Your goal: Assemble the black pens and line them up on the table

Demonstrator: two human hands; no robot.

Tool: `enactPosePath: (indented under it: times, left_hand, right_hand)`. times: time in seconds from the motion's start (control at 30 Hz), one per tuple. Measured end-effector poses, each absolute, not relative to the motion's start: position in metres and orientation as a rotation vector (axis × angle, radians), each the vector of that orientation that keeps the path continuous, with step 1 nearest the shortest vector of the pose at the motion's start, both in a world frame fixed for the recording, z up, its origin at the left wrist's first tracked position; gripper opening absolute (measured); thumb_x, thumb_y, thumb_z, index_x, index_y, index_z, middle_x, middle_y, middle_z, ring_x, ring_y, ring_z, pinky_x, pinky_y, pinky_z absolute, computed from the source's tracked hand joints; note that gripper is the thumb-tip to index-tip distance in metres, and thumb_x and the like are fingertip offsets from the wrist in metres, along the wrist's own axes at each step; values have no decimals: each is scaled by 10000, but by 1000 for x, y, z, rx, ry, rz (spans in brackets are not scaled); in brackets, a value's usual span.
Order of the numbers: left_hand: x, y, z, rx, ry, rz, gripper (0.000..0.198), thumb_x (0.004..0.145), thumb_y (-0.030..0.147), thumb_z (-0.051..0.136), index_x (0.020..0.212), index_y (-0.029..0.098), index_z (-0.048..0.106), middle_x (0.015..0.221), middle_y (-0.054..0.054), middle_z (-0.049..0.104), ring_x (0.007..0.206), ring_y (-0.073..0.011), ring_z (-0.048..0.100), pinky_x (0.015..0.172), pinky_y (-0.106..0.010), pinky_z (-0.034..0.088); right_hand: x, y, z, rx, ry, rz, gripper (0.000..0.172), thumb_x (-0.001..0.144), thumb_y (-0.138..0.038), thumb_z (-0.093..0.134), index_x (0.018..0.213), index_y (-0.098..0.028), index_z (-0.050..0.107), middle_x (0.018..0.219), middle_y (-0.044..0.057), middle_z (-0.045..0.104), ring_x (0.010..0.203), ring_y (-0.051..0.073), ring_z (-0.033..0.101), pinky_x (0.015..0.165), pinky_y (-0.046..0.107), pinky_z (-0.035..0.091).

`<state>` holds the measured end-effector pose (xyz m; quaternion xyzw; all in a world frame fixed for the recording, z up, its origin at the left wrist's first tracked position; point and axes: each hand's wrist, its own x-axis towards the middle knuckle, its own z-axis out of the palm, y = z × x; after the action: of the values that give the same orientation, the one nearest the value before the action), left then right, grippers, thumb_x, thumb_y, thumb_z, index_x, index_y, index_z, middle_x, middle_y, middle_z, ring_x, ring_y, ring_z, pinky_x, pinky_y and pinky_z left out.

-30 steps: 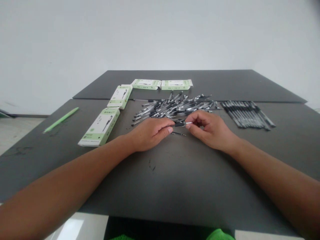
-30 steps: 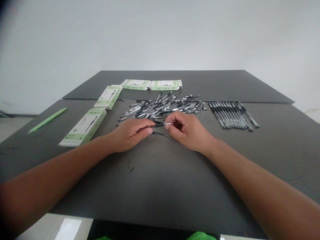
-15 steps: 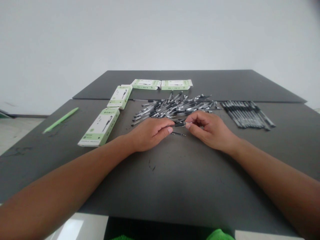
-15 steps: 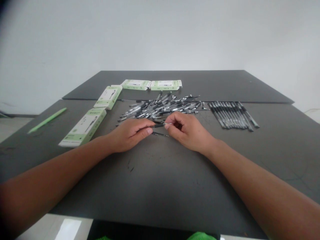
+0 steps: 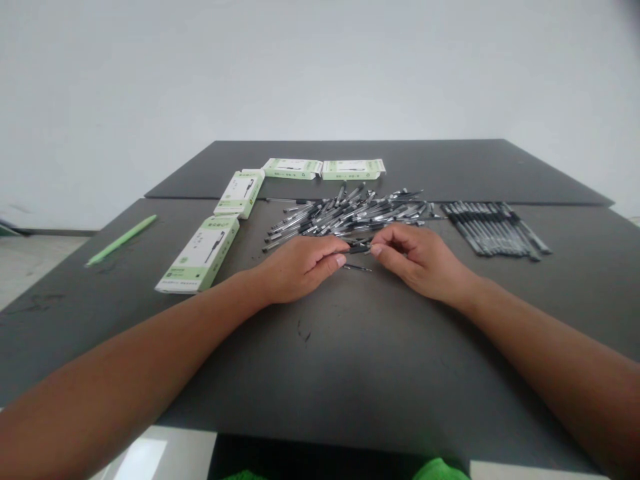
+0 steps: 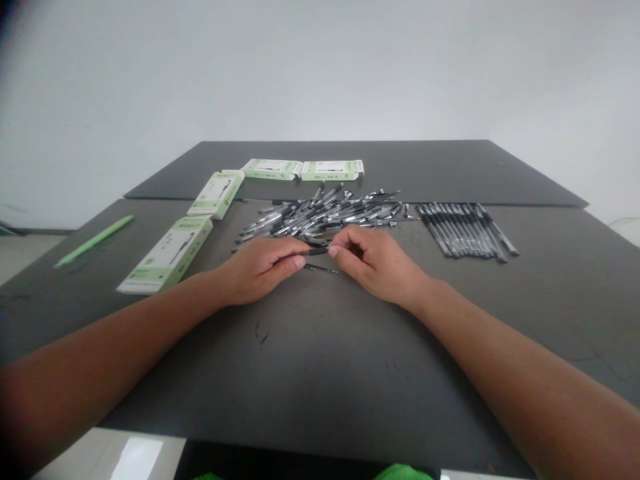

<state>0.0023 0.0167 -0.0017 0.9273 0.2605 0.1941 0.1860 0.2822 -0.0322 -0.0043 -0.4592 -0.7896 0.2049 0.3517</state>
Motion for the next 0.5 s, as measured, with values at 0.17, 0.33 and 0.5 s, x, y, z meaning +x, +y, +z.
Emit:
enactPosePath:
  times: [0.17, 0.33, 0.5]
  left_hand:
    - [2, 17, -2, 2619, 745, 545, 352, 1148, 416, 493, 1341, 220, 713, 1197, -59, 825, 1061, -218, 778, 902, -325, 542]
    - [3, 16, 0, 2618, 744, 543, 340, 1148, 401, 495, 1322, 211, 718, 1156, -48, 827, 1026, -210, 777, 872, -313, 535]
    - [3, 15, 0, 2616, 745, 550, 334, 1146, 401, 503, 1328, 219, 717, 1159, -45, 826, 1029, -208, 778, 877, -307, 538]
  right_hand:
    - [283, -32, -5, -1184, -2041, 534, 206, 1079, -372, 642, 941, -230, 698, 787, 13, 681, 696, 172, 570, 645, 305, 438]
    - [282, -32, -5, -1188, -2038, 540, 204, 1080, -372, 645, 945, -228, 699, 783, 10, 676, 687, 167, 565, 639, 302, 432]
    - [282, -33, -4, -1188, -2039, 537, 210, 1081, -372, 640, 937, -229, 693, 786, 12, 676, 691, 171, 567, 644, 305, 430]
